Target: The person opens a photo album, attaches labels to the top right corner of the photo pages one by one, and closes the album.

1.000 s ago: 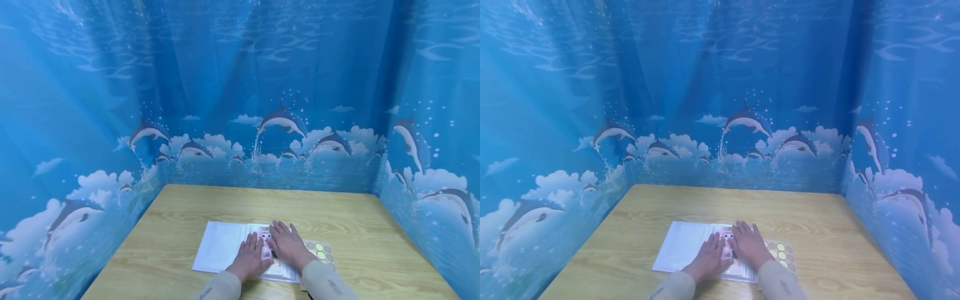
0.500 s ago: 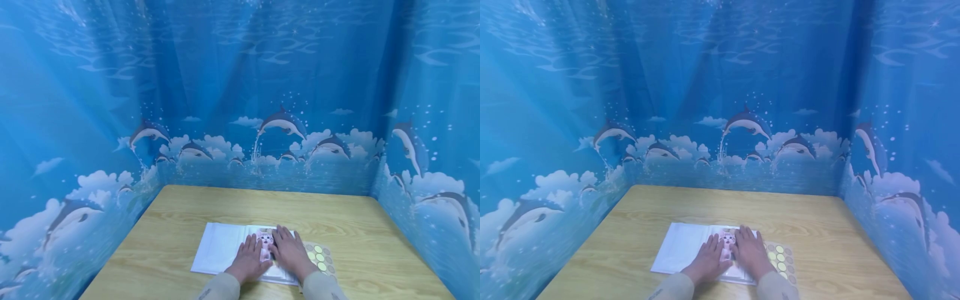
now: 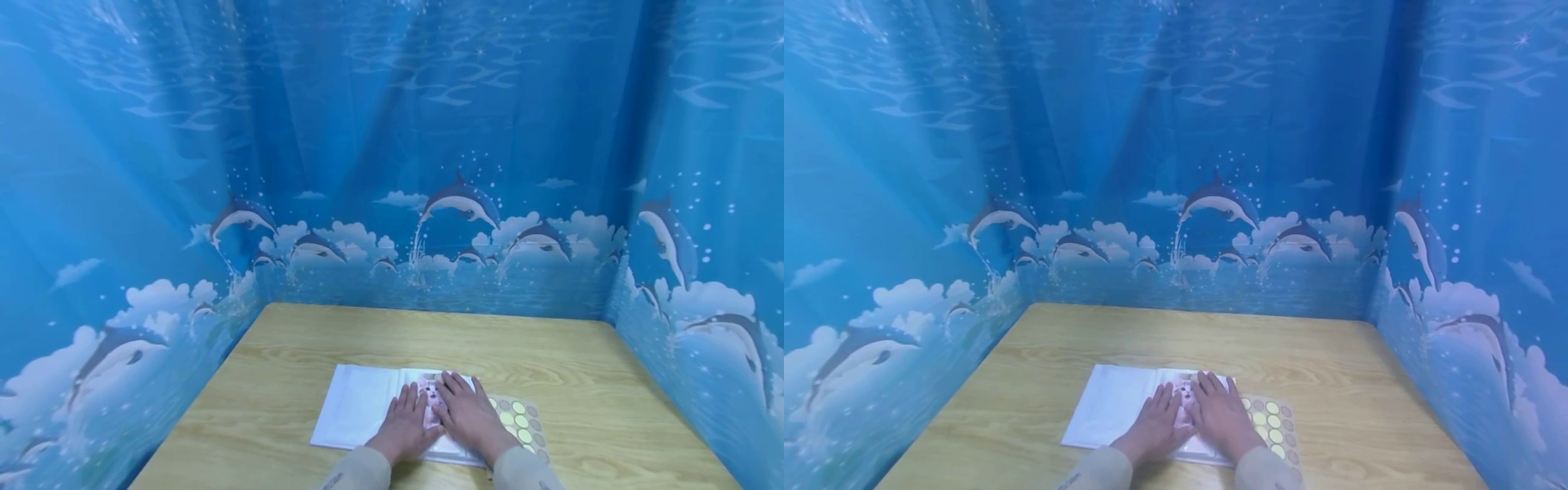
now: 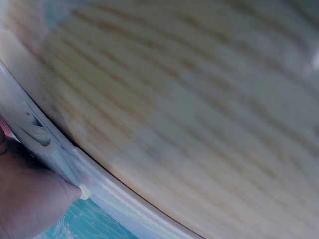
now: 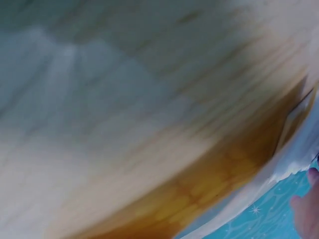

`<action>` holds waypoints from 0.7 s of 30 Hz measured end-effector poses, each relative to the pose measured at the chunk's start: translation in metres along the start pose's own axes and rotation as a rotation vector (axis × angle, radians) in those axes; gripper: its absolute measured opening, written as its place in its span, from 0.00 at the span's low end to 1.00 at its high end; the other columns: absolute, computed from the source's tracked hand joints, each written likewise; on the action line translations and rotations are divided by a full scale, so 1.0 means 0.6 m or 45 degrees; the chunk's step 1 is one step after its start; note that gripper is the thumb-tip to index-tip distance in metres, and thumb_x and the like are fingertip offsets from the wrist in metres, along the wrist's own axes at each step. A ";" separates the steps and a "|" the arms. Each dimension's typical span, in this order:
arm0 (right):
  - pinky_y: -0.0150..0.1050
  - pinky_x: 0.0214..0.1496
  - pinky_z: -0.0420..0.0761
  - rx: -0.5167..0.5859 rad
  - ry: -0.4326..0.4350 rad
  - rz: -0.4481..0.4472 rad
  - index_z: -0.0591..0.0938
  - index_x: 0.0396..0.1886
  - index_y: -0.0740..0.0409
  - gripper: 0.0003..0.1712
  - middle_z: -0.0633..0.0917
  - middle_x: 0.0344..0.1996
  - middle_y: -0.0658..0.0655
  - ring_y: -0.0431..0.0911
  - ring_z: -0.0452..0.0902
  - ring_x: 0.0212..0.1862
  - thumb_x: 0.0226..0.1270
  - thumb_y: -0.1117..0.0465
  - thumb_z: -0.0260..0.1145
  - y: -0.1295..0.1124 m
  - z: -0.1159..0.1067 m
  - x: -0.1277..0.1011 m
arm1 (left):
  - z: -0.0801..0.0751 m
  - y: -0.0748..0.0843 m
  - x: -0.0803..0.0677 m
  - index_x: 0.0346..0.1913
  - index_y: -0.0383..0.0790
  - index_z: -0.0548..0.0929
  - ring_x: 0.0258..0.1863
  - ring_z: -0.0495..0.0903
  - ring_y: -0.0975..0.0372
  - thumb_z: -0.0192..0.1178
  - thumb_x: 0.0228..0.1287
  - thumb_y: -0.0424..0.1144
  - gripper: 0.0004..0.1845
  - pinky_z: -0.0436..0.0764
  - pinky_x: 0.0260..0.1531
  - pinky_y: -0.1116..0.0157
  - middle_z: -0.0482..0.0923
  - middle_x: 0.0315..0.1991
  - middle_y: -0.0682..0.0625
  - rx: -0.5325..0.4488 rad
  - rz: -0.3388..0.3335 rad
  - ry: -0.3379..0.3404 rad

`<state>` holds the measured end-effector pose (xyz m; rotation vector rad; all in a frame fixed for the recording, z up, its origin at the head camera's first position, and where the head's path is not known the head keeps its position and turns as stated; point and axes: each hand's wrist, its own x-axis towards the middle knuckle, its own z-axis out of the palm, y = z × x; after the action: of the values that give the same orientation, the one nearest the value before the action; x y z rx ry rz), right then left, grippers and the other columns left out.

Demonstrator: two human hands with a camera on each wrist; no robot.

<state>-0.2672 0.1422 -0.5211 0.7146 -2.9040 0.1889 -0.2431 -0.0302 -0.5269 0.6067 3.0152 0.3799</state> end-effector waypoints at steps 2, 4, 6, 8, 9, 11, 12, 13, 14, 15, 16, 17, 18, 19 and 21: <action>0.65 0.73 0.52 0.005 -0.001 -0.015 0.69 0.72 0.59 0.33 0.65 0.73 0.62 0.59 0.57 0.74 0.79 0.44 0.48 -0.003 -0.001 0.003 | 0.002 -0.001 0.000 0.74 0.32 0.61 0.76 0.49 0.43 0.44 0.72 0.64 0.42 0.55 0.72 0.45 0.51 0.76 0.35 0.005 0.010 0.014; 0.65 0.73 0.52 0.011 -0.005 -0.016 0.68 0.72 0.61 0.33 0.65 0.73 0.62 0.59 0.57 0.74 0.79 0.44 0.48 -0.005 -0.002 0.005 | 0.004 -0.003 0.000 0.74 0.32 0.61 0.76 0.49 0.43 0.44 0.72 0.64 0.42 0.55 0.72 0.45 0.51 0.76 0.35 0.012 0.019 0.022; 0.66 0.73 0.52 0.026 -0.011 0.007 0.68 0.72 0.62 0.33 0.65 0.73 0.63 0.60 0.58 0.74 0.78 0.44 0.49 -0.007 -0.004 0.008 | 0.006 -0.005 0.000 0.74 0.32 0.61 0.76 0.49 0.44 0.44 0.73 0.64 0.42 0.56 0.72 0.45 0.52 0.76 0.35 0.015 0.020 0.023; 0.66 0.73 0.51 0.041 -0.019 0.043 0.69 0.71 0.62 0.33 0.66 0.73 0.63 0.60 0.58 0.73 0.78 0.45 0.50 -0.005 -0.007 0.006 | 0.010 -0.005 0.001 0.74 0.32 0.62 0.76 0.49 0.44 0.43 0.73 0.64 0.42 0.56 0.72 0.45 0.52 0.76 0.35 0.020 0.021 0.018; 0.66 0.73 0.51 0.038 -0.023 0.059 0.69 0.71 0.62 0.33 0.66 0.72 0.63 0.60 0.58 0.73 0.77 0.45 0.51 -0.004 -0.008 0.006 | 0.011 -0.005 0.001 0.74 0.33 0.61 0.76 0.49 0.44 0.43 0.73 0.64 0.42 0.56 0.72 0.45 0.52 0.76 0.35 0.023 0.020 0.016; 0.66 0.73 0.51 0.042 -0.022 0.076 0.70 0.71 0.62 0.32 0.66 0.72 0.64 0.61 0.59 0.73 0.77 0.46 0.52 -0.001 -0.009 0.005 | 0.012 -0.005 0.002 0.74 0.33 0.61 0.76 0.49 0.44 0.43 0.73 0.64 0.42 0.56 0.72 0.45 0.52 0.76 0.35 0.027 0.017 0.014; 0.66 0.73 0.52 0.041 -0.020 0.079 0.70 0.71 0.62 0.32 0.66 0.72 0.64 0.61 0.59 0.73 0.77 0.46 0.53 0.001 -0.008 0.005 | 0.011 -0.005 0.002 0.75 0.33 0.61 0.76 0.49 0.44 0.42 0.73 0.65 0.42 0.56 0.72 0.46 0.51 0.76 0.35 0.031 0.017 0.014; 0.66 0.73 0.52 0.033 -0.023 0.081 0.70 0.71 0.61 0.32 0.66 0.72 0.64 0.60 0.59 0.73 0.77 0.46 0.52 0.002 -0.007 0.005 | 0.011 -0.005 0.003 0.75 0.33 0.61 0.76 0.49 0.44 0.41 0.73 0.65 0.43 0.56 0.72 0.46 0.51 0.76 0.35 0.035 0.018 0.016; 0.66 0.73 0.52 0.030 -0.020 0.075 0.70 0.71 0.62 0.33 0.65 0.72 0.64 0.61 0.59 0.73 0.77 0.45 0.52 0.002 -0.007 0.004 | 0.010 -0.005 0.003 0.75 0.33 0.60 0.76 0.48 0.44 0.40 0.73 0.66 0.43 0.55 0.72 0.46 0.50 0.77 0.36 0.034 0.017 0.016; 0.66 0.73 0.52 0.024 -0.017 0.072 0.70 0.71 0.61 0.33 0.65 0.73 0.64 0.60 0.59 0.73 0.77 0.45 0.52 0.002 -0.005 0.004 | 0.010 -0.005 0.003 0.75 0.33 0.60 0.76 0.48 0.44 0.40 0.73 0.66 0.43 0.55 0.72 0.46 0.51 0.77 0.36 0.033 0.018 0.019; 0.66 0.73 0.53 0.031 -0.011 0.067 0.70 0.71 0.62 0.33 0.65 0.73 0.64 0.61 0.59 0.73 0.77 0.45 0.52 0.002 -0.004 0.003 | 0.010 -0.006 0.003 0.75 0.33 0.60 0.76 0.48 0.44 0.39 0.73 0.66 0.43 0.55 0.72 0.46 0.50 0.77 0.36 0.031 0.017 0.020; 0.66 0.73 0.53 0.032 -0.007 0.063 0.70 0.71 0.62 0.33 0.65 0.73 0.64 0.61 0.59 0.73 0.77 0.45 0.52 0.002 -0.003 0.002 | 0.009 -0.006 0.003 0.75 0.33 0.60 0.76 0.48 0.45 0.38 0.73 0.67 0.44 0.55 0.72 0.46 0.50 0.77 0.36 0.026 0.016 0.019; 0.66 0.73 0.53 0.031 -0.006 0.062 0.70 0.71 0.61 0.33 0.65 0.73 0.64 0.60 0.59 0.73 0.77 0.44 0.51 0.001 -0.002 0.000 | 0.009 -0.006 0.003 0.75 0.33 0.59 0.76 0.48 0.45 0.38 0.73 0.67 0.44 0.55 0.72 0.46 0.50 0.77 0.36 0.021 0.014 0.016; 0.66 0.72 0.54 0.028 -0.001 0.059 0.70 0.71 0.61 0.33 0.65 0.73 0.64 0.60 0.59 0.73 0.77 0.44 0.51 0.001 -0.002 -0.001 | 0.009 -0.007 0.003 0.75 0.33 0.59 0.76 0.48 0.45 0.38 0.73 0.67 0.44 0.55 0.72 0.46 0.50 0.77 0.36 0.017 0.015 0.015; 0.66 0.72 0.54 0.024 0.009 0.055 0.71 0.70 0.61 0.32 0.65 0.73 0.64 0.60 0.60 0.73 0.77 0.44 0.51 0.000 0.000 -0.003 | 0.008 -0.006 0.002 0.75 0.33 0.59 0.76 0.47 0.44 0.38 0.73 0.67 0.44 0.54 0.72 0.46 0.49 0.77 0.35 0.008 0.010 0.011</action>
<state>-0.2653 0.1431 -0.5212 0.6530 -2.9168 0.2236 -0.2451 -0.0320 -0.5322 0.6194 3.0239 0.3749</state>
